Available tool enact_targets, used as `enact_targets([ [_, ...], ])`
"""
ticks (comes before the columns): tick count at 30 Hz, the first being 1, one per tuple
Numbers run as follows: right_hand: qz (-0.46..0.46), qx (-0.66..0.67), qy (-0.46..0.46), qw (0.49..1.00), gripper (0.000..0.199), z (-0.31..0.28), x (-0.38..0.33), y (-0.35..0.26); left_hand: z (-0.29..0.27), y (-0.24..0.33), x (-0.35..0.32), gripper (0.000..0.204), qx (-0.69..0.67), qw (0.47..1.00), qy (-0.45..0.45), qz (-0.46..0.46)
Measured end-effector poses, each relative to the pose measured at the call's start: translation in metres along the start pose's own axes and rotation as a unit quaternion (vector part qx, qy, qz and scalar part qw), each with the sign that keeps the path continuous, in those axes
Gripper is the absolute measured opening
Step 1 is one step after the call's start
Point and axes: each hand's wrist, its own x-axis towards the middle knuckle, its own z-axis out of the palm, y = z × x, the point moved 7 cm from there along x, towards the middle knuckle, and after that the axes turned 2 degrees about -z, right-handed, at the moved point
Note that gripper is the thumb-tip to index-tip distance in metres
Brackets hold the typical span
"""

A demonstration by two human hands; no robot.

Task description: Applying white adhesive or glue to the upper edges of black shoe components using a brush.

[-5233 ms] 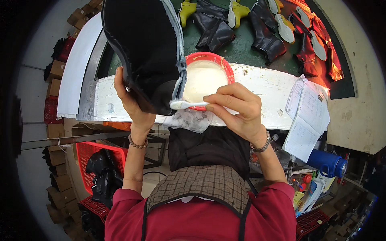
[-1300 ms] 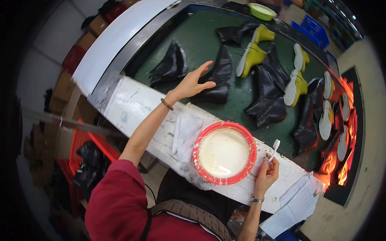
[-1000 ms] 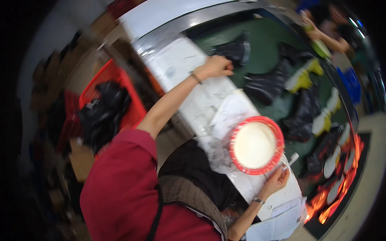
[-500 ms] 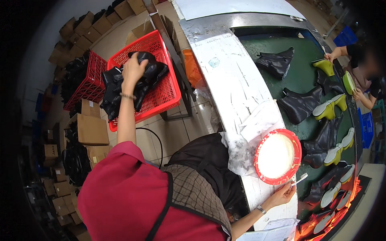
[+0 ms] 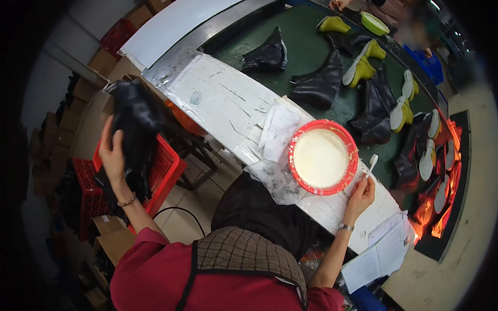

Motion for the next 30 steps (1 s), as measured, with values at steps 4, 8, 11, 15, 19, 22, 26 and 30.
enact_targets([
  [4,0.040,-0.014,-0.018,0.999,0.021,0.003,0.003,-0.010,0.146,0.001,-0.015,0.045,-0.064,0.959,-0.277,-0.005],
  [8,-0.009,-0.037,-0.013,0.999,0.020,0.006,0.000,-0.062,0.242,-0.019,-0.029,0.046,0.042,0.894,-0.441,0.066],
  [11,-0.201,-0.261,-0.103,0.939,0.017,0.024,-0.016,-0.147,0.284,-0.008,-0.035,0.064,0.132,0.900,-0.387,0.148],
  [15,-0.170,-0.382,-0.167,0.893,0.015,0.037,-0.026,-0.160,0.332,0.004,-0.049,0.112,0.244,0.879,-0.373,0.170],
  [19,-0.237,-0.466,-0.204,0.828,0.013,0.056,-0.036,-0.173,0.342,-0.006,-0.035,0.103,0.225,0.895,-0.359,0.142],
  [22,-0.237,-0.438,-0.190,0.846,0.014,0.050,-0.040,-0.175,0.330,0.017,-0.025,0.070,0.075,0.923,-0.363,0.104],
  [26,-0.182,-0.388,-0.189,0.884,0.015,0.039,-0.034,-0.167,0.308,0.079,-0.049,0.039,-0.049,0.882,-0.468,0.002],
  [30,-0.176,-0.132,-0.207,0.953,0.020,0.049,-0.022,-0.193,0.303,0.115,-0.082,0.034,-0.065,0.799,-0.587,-0.112],
])
